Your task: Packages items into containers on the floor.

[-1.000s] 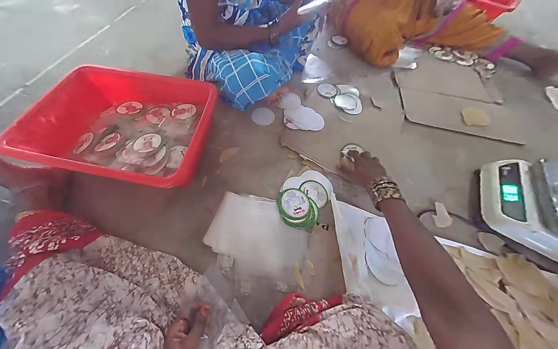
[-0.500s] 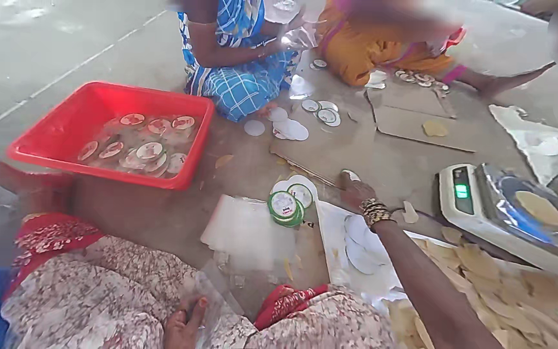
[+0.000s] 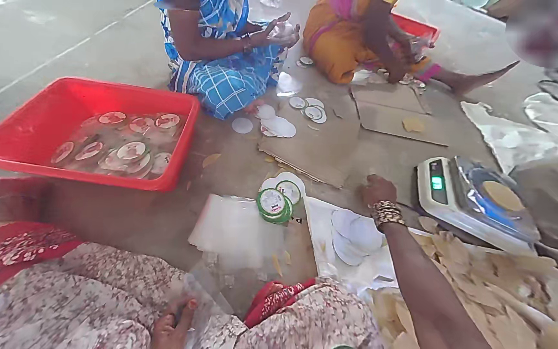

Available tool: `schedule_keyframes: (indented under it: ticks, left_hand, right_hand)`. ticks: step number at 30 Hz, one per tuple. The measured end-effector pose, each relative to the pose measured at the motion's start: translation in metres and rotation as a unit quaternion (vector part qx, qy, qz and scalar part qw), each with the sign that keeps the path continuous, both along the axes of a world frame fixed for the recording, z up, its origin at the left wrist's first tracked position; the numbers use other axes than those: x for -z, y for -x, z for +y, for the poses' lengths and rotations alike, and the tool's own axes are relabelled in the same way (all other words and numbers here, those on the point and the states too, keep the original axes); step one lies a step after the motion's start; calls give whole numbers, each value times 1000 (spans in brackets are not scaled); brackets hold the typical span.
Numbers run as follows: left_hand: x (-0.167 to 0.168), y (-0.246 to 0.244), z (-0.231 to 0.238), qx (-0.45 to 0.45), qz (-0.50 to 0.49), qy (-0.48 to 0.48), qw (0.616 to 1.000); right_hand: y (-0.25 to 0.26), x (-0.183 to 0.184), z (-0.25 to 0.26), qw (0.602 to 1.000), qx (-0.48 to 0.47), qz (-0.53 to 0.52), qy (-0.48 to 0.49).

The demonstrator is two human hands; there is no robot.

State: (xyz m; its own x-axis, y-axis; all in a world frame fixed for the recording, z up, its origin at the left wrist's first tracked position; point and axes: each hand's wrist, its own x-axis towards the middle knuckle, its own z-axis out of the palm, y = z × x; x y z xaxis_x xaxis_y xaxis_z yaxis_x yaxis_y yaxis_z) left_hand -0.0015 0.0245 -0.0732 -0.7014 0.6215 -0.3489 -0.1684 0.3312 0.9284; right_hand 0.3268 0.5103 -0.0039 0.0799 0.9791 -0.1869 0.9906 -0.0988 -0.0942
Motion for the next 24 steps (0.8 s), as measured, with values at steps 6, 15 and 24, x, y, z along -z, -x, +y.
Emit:
schedule_keyframes:
  ticks: [6,15,24]
  left_hand:
    - [-4,-2,0,-14,-14,-7,1000]
    - [-83,-64,23,-210,-304,-133,920]
    - [-137,-121,8,-216,-450,-196,844]
  right_hand:
    - [-23,-43,-42,982,14,149,-111]
    - [29,-100,-260,735,-18,677,-38]
    - [82,-64,-435,671,-72,735,59]
